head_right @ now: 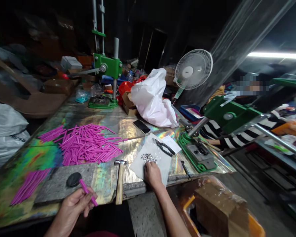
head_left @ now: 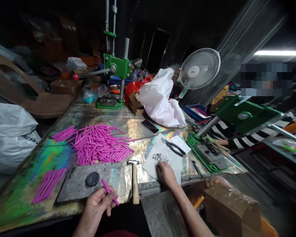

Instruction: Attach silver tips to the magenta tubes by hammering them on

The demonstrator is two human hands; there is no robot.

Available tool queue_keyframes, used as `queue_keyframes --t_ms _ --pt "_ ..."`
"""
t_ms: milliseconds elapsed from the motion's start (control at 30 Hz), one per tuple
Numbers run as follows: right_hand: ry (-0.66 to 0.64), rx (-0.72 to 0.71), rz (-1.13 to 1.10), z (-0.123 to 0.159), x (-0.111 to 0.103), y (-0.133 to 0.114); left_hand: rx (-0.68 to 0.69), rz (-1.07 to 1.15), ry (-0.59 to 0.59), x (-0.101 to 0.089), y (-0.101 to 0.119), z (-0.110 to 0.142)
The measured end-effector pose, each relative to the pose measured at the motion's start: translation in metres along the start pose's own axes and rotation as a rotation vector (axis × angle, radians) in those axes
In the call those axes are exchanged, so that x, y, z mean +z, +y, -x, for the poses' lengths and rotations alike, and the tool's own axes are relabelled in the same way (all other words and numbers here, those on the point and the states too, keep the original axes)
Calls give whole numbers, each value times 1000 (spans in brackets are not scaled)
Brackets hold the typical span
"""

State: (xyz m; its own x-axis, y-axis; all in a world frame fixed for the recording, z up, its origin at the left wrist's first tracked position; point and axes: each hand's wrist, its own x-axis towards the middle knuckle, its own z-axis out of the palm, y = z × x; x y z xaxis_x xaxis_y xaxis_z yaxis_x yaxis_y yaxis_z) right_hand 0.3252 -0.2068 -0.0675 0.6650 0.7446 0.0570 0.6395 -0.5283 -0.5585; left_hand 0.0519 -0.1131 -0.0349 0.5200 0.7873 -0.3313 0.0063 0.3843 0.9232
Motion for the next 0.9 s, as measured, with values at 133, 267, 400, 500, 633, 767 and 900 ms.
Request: queue_keyframes --t_ms 133,267,400,500,633,767,900 --pt "-7 -1 -9 -4 5 1 -9 -14 10 -1 1 1" --pt "0 33 -121 0 3 0 -9 -31 -9 -2 -4 -2" --pt "-9 73 -330 16 2 -12 -17 -28 -53 -1 -6 -2" --pt "-67 79 -541 32 3 -29 -20 -32 -71 3 -1 1" --pt "-219 124 -819 49 5 -58 -14 -35 -101 7 4 3" --pt "-328 174 -1012 67 9 -86 7 -53 -154 13 4 3" --pt "-405 223 -1228 82 18 -109 40 -86 -208 19 3 4"
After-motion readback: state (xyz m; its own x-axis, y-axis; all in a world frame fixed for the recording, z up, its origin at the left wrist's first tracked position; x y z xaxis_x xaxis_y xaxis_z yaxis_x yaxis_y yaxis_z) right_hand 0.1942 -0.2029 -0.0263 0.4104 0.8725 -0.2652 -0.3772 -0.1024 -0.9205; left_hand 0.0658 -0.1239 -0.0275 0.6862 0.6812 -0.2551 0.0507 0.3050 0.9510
